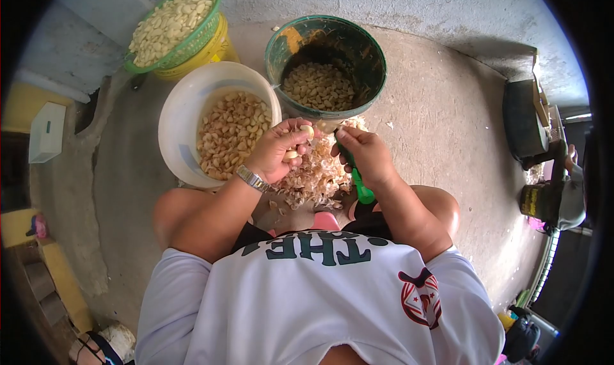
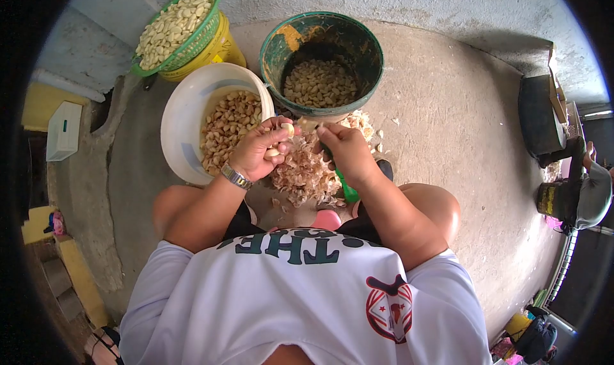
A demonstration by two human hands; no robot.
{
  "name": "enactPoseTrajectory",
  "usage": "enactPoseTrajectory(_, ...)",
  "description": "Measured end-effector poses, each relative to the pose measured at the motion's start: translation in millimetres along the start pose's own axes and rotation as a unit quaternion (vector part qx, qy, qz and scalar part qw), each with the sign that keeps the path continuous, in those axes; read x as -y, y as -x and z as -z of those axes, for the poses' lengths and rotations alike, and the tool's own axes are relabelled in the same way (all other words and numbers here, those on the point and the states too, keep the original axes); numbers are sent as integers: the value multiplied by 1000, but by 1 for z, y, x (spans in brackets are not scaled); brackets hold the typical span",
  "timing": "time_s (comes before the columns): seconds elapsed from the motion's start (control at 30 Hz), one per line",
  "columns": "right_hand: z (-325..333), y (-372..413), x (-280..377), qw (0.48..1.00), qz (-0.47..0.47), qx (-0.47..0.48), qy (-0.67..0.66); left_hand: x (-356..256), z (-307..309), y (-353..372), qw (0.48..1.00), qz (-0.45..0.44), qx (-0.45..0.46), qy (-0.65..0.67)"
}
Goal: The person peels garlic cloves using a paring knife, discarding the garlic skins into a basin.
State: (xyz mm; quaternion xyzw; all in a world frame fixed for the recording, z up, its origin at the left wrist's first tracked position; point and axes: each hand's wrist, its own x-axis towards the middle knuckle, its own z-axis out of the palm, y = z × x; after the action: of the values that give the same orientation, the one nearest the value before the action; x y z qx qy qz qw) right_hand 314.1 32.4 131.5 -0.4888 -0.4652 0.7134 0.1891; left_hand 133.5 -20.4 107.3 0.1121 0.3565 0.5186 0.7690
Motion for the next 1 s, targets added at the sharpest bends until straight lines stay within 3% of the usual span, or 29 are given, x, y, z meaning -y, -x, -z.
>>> enactPoseTrajectory(0.1, -2, 4, -5, 943, 118, -7, 310, -1, 3, 0, 1000, 2, -3, 13)
enactPoseTrajectory(0.43, -19, 12, -13, 966, 190, 49, 168, 10, -7, 4, 996, -1, -87, 23)
enactPoseTrajectory(0.63, -20, 14, -12, 952, 229, 26, 203, 10, -16, 7, 996, 1, -82, 23)
enactPoseTrajectory(0.73, -22, 11, -18, 934, 292, 0, 208, 11, -15, 7, 998, 2, -64, 27)
enactPoseTrajectory(1.0, -25, 12, -11, 935, 299, -11, 192, 14, -11, 4, 997, 4, -57, 47)
